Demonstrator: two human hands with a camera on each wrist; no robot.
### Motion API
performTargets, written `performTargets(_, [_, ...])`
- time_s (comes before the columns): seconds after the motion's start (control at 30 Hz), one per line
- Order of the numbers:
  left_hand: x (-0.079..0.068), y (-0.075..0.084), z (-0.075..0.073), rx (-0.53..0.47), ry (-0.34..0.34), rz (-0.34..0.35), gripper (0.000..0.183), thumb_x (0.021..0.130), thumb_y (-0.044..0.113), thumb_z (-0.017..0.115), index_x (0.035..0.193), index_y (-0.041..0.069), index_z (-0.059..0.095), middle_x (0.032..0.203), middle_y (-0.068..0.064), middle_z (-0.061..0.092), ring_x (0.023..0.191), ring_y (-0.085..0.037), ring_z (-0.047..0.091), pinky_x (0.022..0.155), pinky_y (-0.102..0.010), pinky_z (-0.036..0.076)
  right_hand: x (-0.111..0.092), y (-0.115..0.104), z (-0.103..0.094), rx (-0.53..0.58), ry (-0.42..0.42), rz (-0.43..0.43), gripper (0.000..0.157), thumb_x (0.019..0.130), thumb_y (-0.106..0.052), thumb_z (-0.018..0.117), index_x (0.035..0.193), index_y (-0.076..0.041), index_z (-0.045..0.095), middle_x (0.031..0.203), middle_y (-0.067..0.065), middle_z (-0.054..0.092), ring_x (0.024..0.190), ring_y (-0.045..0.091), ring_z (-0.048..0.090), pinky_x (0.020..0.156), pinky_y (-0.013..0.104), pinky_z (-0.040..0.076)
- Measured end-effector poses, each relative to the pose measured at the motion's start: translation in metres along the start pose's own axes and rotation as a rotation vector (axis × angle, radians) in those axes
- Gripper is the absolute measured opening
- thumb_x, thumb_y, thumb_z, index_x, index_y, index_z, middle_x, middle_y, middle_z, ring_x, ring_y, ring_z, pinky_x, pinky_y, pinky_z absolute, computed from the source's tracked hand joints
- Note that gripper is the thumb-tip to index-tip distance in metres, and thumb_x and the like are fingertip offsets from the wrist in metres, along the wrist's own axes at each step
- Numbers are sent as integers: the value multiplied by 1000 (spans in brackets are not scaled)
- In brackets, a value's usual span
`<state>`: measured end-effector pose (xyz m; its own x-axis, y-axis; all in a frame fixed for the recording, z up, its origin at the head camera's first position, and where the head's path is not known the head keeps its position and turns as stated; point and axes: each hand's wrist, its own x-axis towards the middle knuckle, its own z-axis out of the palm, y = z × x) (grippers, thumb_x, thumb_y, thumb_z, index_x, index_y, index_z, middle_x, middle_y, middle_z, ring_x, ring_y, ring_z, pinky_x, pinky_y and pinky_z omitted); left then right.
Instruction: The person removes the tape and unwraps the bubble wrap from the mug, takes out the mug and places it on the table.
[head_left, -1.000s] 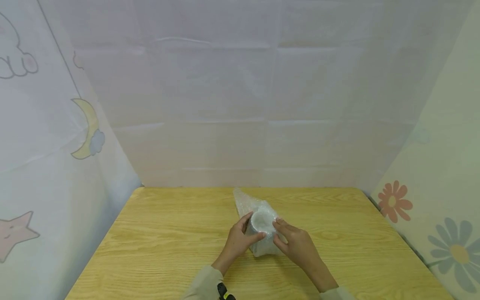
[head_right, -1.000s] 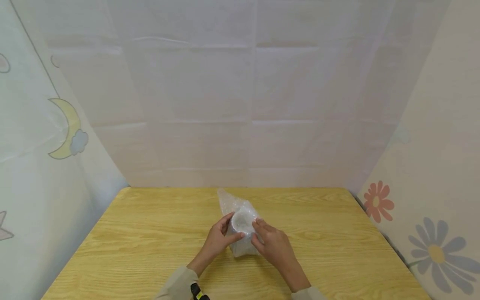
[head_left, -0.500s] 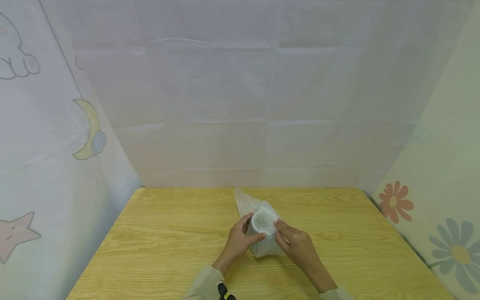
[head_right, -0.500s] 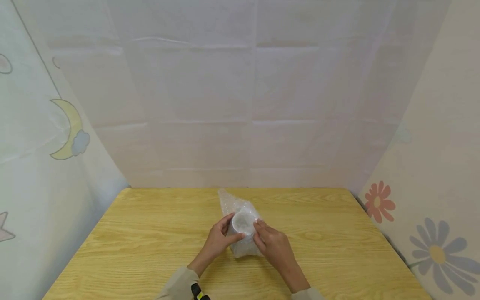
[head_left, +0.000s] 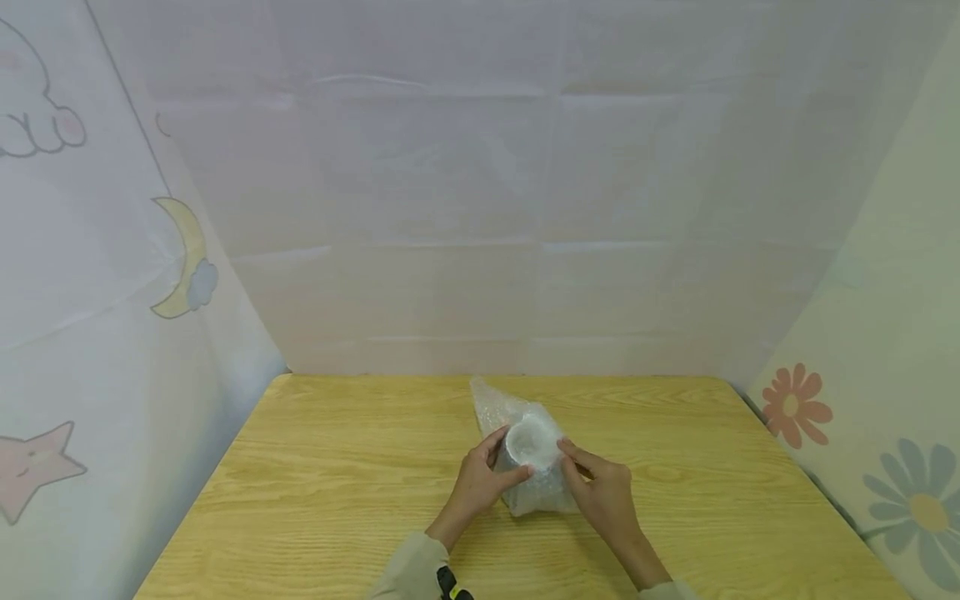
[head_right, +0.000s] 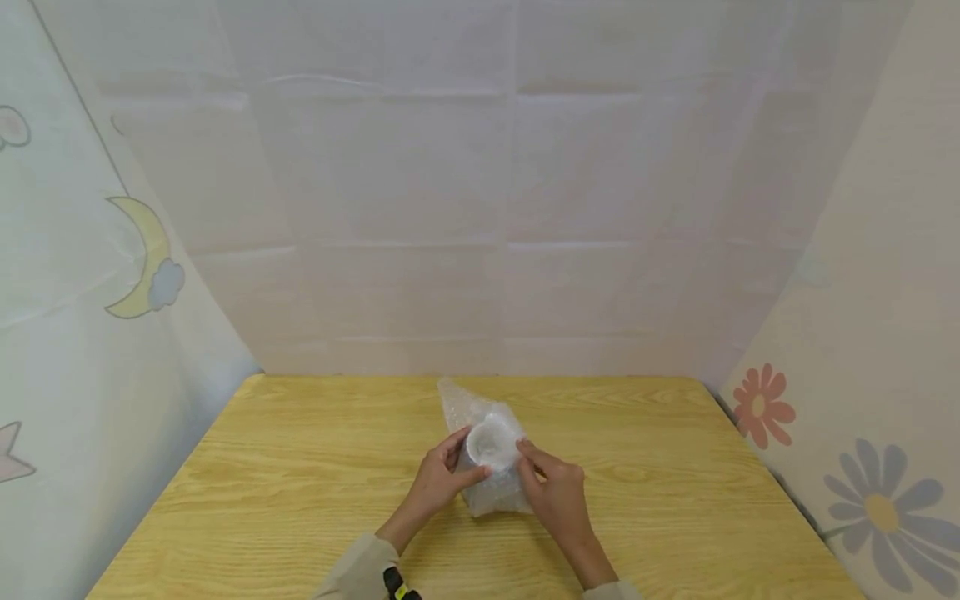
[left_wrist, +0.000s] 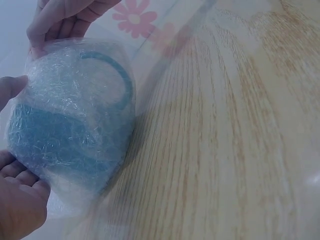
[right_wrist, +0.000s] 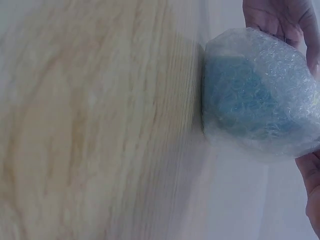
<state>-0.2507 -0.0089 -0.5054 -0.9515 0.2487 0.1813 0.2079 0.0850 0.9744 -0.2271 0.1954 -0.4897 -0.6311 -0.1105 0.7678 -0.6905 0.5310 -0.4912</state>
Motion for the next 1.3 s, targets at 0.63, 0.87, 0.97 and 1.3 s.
performTargets(0.63, [1,1,-1,-67,-10,22,76,83,19,80,145,-1,41,149,-17,38,137,-30,34,110,-38,30,11,1,-13,-156,-131,-197,33,74,4,75,106,7,70,104,20,68,90,36,68,70,34,57])
performTargets(0.87, [0,3,1,-99,-8,3,76,83,19,80,145,0,40,150,-16,36,138,-29,33,110,-39,30,29,-8,-16,-413,-264,-442,27,77,-8,71,101,3,73,100,17,71,84,28,71,56,27,57])
performTargets(0.97, [0,3,1,-105,-4,7,76,83,17,79,145,-2,40,150,-18,36,137,-30,34,110,-40,30,36,-12,-17,-487,-351,-453,29,74,-8,74,101,1,74,100,14,72,84,25,71,54,26,56])
performTargets(1.3, [-1,3,2,-89,4,-24,78,82,20,80,144,-3,40,148,-19,39,136,-32,35,109,-40,32,39,-12,-14,-524,-416,-456,26,75,-7,76,100,0,74,98,13,72,83,25,71,49,21,52])
